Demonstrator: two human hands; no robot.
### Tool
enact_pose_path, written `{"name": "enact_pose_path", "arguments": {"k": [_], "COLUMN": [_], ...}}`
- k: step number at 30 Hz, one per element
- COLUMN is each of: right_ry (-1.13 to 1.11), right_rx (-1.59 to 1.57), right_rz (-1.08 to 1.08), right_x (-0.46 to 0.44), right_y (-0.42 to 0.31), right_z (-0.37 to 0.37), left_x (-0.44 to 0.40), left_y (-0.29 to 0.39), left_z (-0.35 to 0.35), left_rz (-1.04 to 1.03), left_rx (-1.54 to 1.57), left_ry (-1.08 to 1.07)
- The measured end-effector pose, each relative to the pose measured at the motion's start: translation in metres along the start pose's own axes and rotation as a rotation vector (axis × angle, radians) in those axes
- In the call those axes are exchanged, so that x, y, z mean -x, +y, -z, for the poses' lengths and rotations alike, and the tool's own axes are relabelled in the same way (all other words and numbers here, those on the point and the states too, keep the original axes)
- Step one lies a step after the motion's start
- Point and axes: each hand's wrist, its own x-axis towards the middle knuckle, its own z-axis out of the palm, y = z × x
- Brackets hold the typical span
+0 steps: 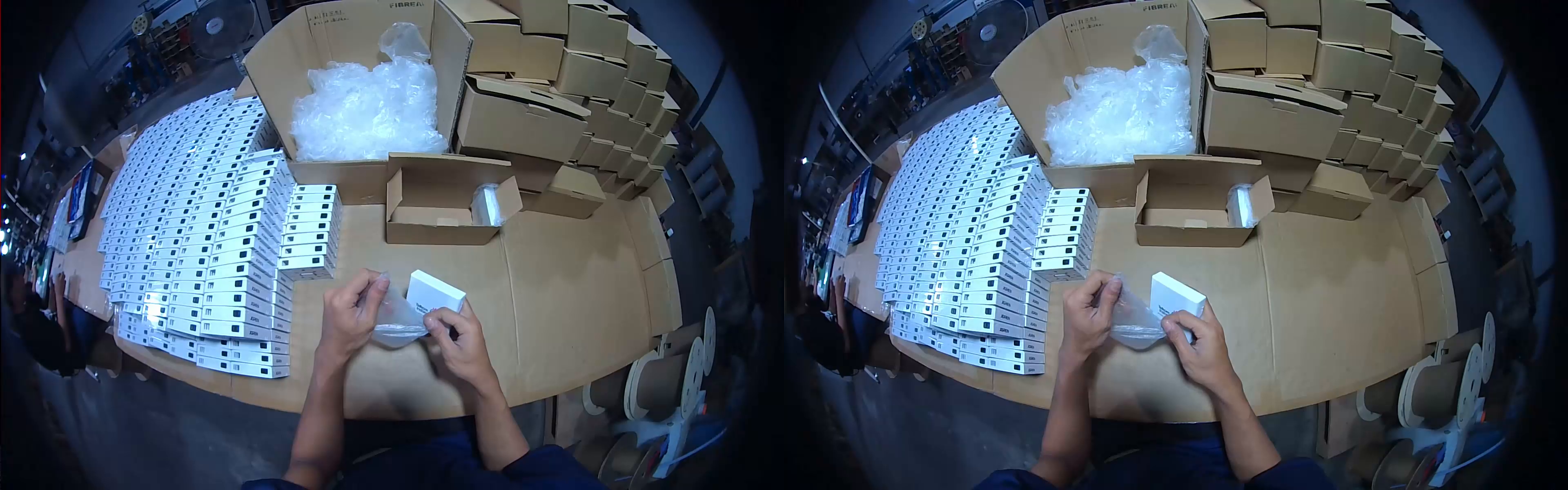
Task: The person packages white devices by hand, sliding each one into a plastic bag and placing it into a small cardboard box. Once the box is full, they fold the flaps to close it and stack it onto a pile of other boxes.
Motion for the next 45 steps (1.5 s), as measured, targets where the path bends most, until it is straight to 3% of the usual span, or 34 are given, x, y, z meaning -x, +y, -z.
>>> {"name": "enact_pose_path", "arguments": {"k": [2, 5, 6, 9, 15, 18, 20, 21, 22, 23, 25, 28, 31, 32, 35, 42, 45], "right_ry": [-0.016, -0.063, -0.047, -0.022, -0.038, -0.068, -0.099, -0.079, -0.057, -0.032, 0.007, 0.052, 0.096, 0.11, 0.164, 0.122, 0.131], "right_rx": [-0.103, -0.419, -0.359, -0.242, -0.098, -0.112, -0.114, -0.293, -0.471, -0.648, -0.691, -0.603, -0.252, -0.292, -0.313, -0.127, -0.089], "right_rz": [-0.093, -0.24, -0.196, -0.079, 0.083, -0.045, -0.099, -0.149, -0.198, -0.248, -0.191, -0.116, -0.02, -0.036, -0.045, 0.026, 0.067], "right_x": [0.002, 0.004, 0.004, 0.002, 0.001, 0.003, 0.001, 0.001, 0.001, 0.002, 0.003, 0.0, 0.002, 0.003, 0.006, 0.014, 0.012], "right_y": [0.0, 0.002, 0.001, -0.004, -0.007, -0.01, -0.005, -0.003, 0.0, 0.004, 0.018, 0.019, 0.014, 0.015, 0.021, 0.022, 0.014], "right_z": [0.003, 0.003, 0.002, 0.0, -0.004, -0.003, -0.003, -0.005, -0.007, -0.008, -0.012, -0.017, -0.018, -0.018, -0.019, -0.012, -0.003], "left_x": [-0.001, -0.007, -0.006, -0.009, -0.008, -0.012, -0.013, -0.013, -0.016, -0.009, 0.005, 0.038, 0.053, 0.053, 0.057, 0.041, 0.048], "left_y": [0.002, 0.008, 0.002, -0.005, 0.009, 0.014, 0.005, -0.004, -0.026, -0.043, -0.05, -0.039, -0.038, -0.037, -0.05, -0.005, -0.013], "left_z": [0.004, 0.01, 0.014, 0.009, 0.01, 0.014, 0.018, 0.019, 0.013, 0.008, -0.001, -0.039, -0.049, -0.049, -0.036, -0.015, -0.007], "left_rz": [0.105, 0.091, 0.13, -0.096, -0.008, 0.065, 0.056, 0.051, -0.115, -0.066, 0.029, 0.232, 0.233, 0.255, 0.365, 0.209, 0.364], "left_rx": [0.046, 0.067, 0.08, 0.023, -0.113, -0.109, -0.089, -0.078, 0.144, 0.263, 0.503, 1.039, 0.748, 0.687, 0.596, 0.501, 0.452], "left_ry": [-0.025, -0.028, -0.073, -0.033, -0.041, -0.126, 0.061, 0.153, 0.372, 0.444, 0.582, 0.326, 0.197, 0.252, 0.158, 0.072, -0.087]}}
